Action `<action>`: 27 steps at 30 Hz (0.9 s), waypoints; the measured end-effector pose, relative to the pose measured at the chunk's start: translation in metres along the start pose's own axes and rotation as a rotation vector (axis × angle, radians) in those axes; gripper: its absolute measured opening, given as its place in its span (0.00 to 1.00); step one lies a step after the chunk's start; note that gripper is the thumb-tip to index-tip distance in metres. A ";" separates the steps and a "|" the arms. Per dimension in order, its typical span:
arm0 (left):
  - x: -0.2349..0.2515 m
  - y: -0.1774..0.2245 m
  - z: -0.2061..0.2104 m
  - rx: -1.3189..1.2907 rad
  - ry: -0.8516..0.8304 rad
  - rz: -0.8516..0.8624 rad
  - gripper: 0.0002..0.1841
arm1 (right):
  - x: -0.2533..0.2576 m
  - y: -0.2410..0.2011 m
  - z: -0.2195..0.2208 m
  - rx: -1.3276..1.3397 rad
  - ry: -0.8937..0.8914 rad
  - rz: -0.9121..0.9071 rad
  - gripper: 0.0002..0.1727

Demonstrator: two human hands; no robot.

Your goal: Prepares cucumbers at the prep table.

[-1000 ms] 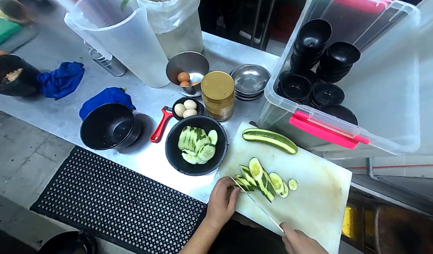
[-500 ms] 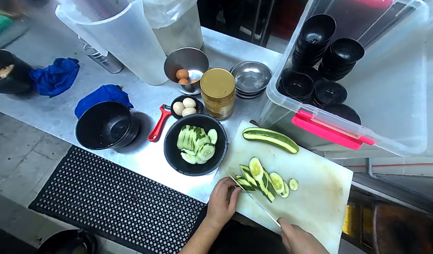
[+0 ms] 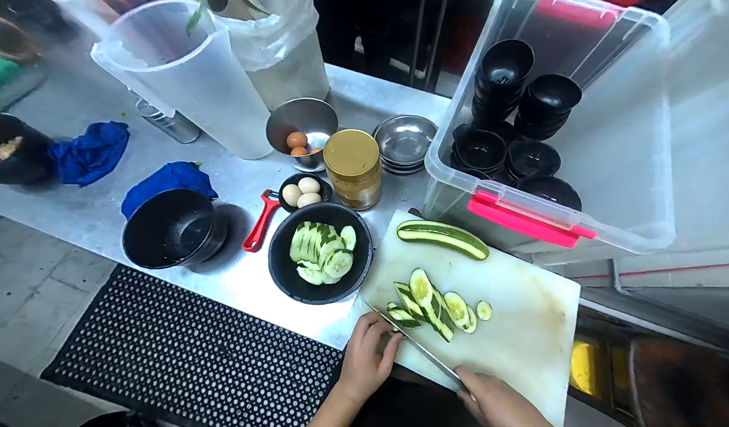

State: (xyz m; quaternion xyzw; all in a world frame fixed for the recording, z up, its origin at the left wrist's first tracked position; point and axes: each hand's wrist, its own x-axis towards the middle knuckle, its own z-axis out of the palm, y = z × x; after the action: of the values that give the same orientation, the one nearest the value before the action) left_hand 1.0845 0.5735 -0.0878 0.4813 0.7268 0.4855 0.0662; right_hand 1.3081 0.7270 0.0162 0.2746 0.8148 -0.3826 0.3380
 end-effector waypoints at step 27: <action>0.005 0.043 -0.019 0.255 -0.650 0.043 0.18 | -0.059 0.089 0.028 0.290 0.515 -0.045 0.19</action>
State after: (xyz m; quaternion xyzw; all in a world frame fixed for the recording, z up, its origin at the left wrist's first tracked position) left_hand 1.0987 0.5685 -0.0426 0.6302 0.7124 0.2132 0.2234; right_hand 1.4167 0.7427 0.0084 0.3902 0.8164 -0.4201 0.0686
